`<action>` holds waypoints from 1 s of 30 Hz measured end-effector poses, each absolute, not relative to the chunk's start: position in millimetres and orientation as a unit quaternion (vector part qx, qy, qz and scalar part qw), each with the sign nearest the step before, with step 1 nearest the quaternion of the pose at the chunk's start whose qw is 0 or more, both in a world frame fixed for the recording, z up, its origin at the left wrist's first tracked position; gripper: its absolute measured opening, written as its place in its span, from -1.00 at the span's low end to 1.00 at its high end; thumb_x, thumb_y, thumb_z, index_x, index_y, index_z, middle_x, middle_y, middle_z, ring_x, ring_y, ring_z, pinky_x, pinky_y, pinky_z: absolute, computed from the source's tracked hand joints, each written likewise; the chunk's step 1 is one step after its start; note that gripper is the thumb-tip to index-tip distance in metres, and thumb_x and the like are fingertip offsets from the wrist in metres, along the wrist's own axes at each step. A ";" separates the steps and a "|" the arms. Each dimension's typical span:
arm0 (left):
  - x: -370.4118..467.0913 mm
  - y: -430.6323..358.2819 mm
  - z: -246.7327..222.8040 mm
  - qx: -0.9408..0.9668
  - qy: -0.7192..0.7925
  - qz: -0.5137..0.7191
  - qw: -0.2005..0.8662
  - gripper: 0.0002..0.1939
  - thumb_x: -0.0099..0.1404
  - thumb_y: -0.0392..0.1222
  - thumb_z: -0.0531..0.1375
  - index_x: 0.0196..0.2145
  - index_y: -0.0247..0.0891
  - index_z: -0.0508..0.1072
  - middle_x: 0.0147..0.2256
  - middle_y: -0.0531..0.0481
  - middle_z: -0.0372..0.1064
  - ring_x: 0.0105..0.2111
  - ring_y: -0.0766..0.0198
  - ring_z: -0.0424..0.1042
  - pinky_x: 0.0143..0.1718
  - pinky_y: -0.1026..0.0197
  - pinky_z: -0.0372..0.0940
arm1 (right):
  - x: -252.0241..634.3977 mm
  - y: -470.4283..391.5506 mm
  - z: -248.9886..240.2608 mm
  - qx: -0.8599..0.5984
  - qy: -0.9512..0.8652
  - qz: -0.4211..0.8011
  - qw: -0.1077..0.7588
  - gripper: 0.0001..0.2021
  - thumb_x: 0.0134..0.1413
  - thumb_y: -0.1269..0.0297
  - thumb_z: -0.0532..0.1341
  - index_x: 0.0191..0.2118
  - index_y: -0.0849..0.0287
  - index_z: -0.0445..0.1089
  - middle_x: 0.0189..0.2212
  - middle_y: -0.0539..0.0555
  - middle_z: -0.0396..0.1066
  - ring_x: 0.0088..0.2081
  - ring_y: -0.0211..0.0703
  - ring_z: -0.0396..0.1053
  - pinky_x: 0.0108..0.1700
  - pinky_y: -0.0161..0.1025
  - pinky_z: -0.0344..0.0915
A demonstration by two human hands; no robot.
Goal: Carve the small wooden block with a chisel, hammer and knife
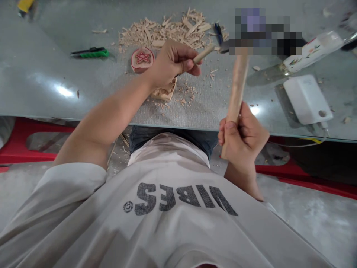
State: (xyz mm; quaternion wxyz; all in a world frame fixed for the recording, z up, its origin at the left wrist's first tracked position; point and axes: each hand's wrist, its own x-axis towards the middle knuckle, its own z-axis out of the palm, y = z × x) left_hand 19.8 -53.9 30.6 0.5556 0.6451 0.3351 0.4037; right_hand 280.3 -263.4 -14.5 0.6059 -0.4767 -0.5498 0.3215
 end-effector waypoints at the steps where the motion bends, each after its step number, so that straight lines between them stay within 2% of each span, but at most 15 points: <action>1: 20.3 -53.6 30.8 0.641 0.349 0.401 0.554 -0.73 0.91 -0.29 0.45 -0.05 -0.11 0.87 -0.09 0.01 0.87 0.05 0.12 0.86 0.50 -0.04 0.73 | 280.7 -264.0 -11.1 -0.477 -0.537 0.311 0.622 -0.57 0.63 -0.13 0.54 0.45 -0.30 0.82 -0.36 -0.02 0.48 -0.56 -0.18 0.21 -0.56 -0.13 0.23; 4: 20.4 -52.3 29.8 0.643 0.352 0.398 0.552 -0.74 0.91 -0.29 0.45 -0.04 -0.10 0.86 -0.10 0.04 0.86 0.06 0.12 0.85 0.47 -0.01 0.75 | 281.6 -262.9 -6.4 -0.478 -0.525 0.270 0.651 -0.51 0.64 -0.19 0.53 0.53 -0.40 0.76 -0.39 -0.03 0.44 -0.55 -0.11 0.24 -0.55 -0.09 0.29; 6: 19.2 -50.8 27.6 0.649 0.314 0.412 0.557 -0.77 0.90 -0.28 0.47 -0.03 -0.11 0.88 -0.12 0.04 0.86 0.03 0.12 0.84 0.44 -0.02 0.77 | 281.7 -259.9 -8.1 -0.488 -0.547 0.293 0.614 -0.42 0.60 -0.23 0.56 0.57 -0.32 0.74 -0.36 -0.03 0.47 -0.55 -0.13 0.26 -0.54 -0.11 0.33; 8: 17.8 -49.6 25.9 0.649 0.289 0.425 0.561 -0.80 0.89 -0.24 0.50 -0.02 -0.11 0.89 -0.12 0.01 0.86 0.00 0.11 0.83 0.42 -0.04 0.78 | 279.8 -256.2 -11.4 -0.486 -0.556 0.316 0.596 -0.43 0.59 -0.20 0.57 0.54 -0.23 0.78 -0.34 -0.03 0.48 -0.55 -0.19 0.27 -0.54 -0.16 0.33; 11: 17.7 -50.7 26.6 0.635 0.324 0.416 0.564 -0.81 0.90 -0.21 0.50 -0.01 -0.11 0.88 -0.07 -0.03 0.86 0.03 0.09 0.83 0.46 -0.06 0.75 | 274.3 -251.6 -15.1 -0.453 -0.523 0.260 0.673 -0.49 0.62 -0.16 0.53 0.53 -0.33 0.79 -0.36 -0.05 0.46 -0.56 -0.22 0.22 -0.57 -0.22 0.23; 13: 19.3 -54.3 29.7 0.626 0.347 0.407 0.567 -0.83 0.90 -0.21 0.49 0.01 -0.11 0.86 -0.08 -0.03 0.86 0.04 0.08 0.84 0.49 -0.08 0.74 | 271.9 -250.3 -16.2 -0.458 -0.528 0.250 0.670 -0.45 0.60 -0.22 0.54 0.56 -0.36 0.77 -0.37 -0.05 0.43 -0.56 -0.21 0.21 -0.56 -0.21 0.25; 15: 21.3 -59.6 33.8 0.619 0.354 0.413 0.566 -0.92 0.91 -0.23 0.48 0.14 -0.08 0.83 -0.12 0.03 0.86 0.02 0.09 0.85 0.51 -0.10 0.74 | 271.3 -249.7 -17.2 -0.485 -0.549 0.292 0.615 -0.38 0.58 -0.29 0.56 0.57 -0.28 0.76 -0.37 -0.04 0.41 -0.54 -0.19 0.24 -0.53 -0.18 0.32; 16: 22.3 -62.4 35.9 0.615 0.358 0.421 0.564 -0.90 0.91 -0.24 0.46 0.22 -0.07 0.80 -0.14 0.06 0.85 0.01 0.09 0.85 0.52 -0.11 0.73 | 271.2 -249.2 -18.2 -0.491 -0.553 0.313 0.596 -0.36 0.57 -0.31 0.56 0.58 -0.25 0.75 -0.36 -0.03 0.42 -0.53 -0.18 0.25 -0.52 -0.17 0.35; 19: 24.1 -67.3 40.0 0.601 0.366 0.435 0.562 -0.71 0.87 -0.32 0.46 0.39 -0.04 0.70 -0.21 0.10 0.81 0.03 0.05 0.86 0.57 -0.14 0.69 | 270.8 -246.2 -22.4 -0.477 -0.520 0.296 0.644 -0.30 0.61 -0.36 0.50 0.66 -0.30 0.66 -0.32 -0.02 0.44 -0.53 -0.18 0.24 -0.55 -0.18 0.31; 21: 24.2 -65.3 39.4 0.599 0.359 0.434 0.568 -0.64 0.83 -0.37 0.49 0.40 -0.01 0.67 -0.09 0.11 0.84 0.05 0.04 0.86 0.55 -0.14 0.70 | 270.9 -244.5 -23.6 -0.481 -0.515 0.281 0.652 -0.27 0.60 -0.39 0.50 0.70 -0.36 0.61 -0.33 -0.03 0.42 -0.54 -0.18 0.23 -0.54 -0.19 0.31; 23: 23.4 -59.4 36.2 0.597 0.354 0.435 0.574 -0.57 0.81 -0.42 0.49 0.40 0.05 0.66 0.18 0.16 0.85 0.06 0.06 0.84 0.48 -0.09 0.75 | 271.6 -245.0 -21.9 -0.501 -0.531 0.306 0.611 -0.25 0.56 -0.38 0.54 0.68 -0.33 0.64 -0.34 -0.04 0.42 -0.53 -0.17 0.25 -0.54 -0.19 0.33; 25: 22.3 -52.6 31.8 0.593 0.342 0.440 0.581 -0.52 0.79 -0.46 0.49 0.41 0.08 0.64 0.42 0.21 0.75 0.05 0.10 0.85 0.42 -0.06 0.78 | 271.5 -247.4 -18.8 -0.507 -0.535 0.339 0.584 -0.26 0.56 -0.36 0.55 0.66 -0.26 0.66 -0.33 -0.03 0.45 -0.51 -0.17 0.27 -0.53 -0.18 0.37; 28: 20.8 -47.6 27.7 0.601 0.299 0.454 0.585 -0.51 0.77 -0.49 0.46 0.43 0.02 0.62 0.58 0.20 0.59 0.00 0.14 0.86 0.41 -0.15 0.81 | 268.5 -249.5 -17.7 -0.492 -0.508 0.319 0.631 -0.27 0.63 -0.35 0.49 0.71 -0.29 0.60 -0.30 -0.02 0.45 -0.52 -0.16 0.27 -0.54 -0.16 0.38; 30: 19.8 -49.2 28.3 0.615 0.285 0.456 0.577 -0.51 0.75 -0.47 0.44 0.43 0.01 0.61 0.61 0.21 0.55 -0.03 0.17 0.84 0.43 -0.18 0.82 | 266.4 -247.9 -20.4 -0.497 -0.513 0.308 0.628 -0.26 0.59 -0.35 0.50 0.71 -0.34 0.59 -0.32 -0.04 0.41 -0.52 -0.15 0.27 -0.53 -0.15 0.37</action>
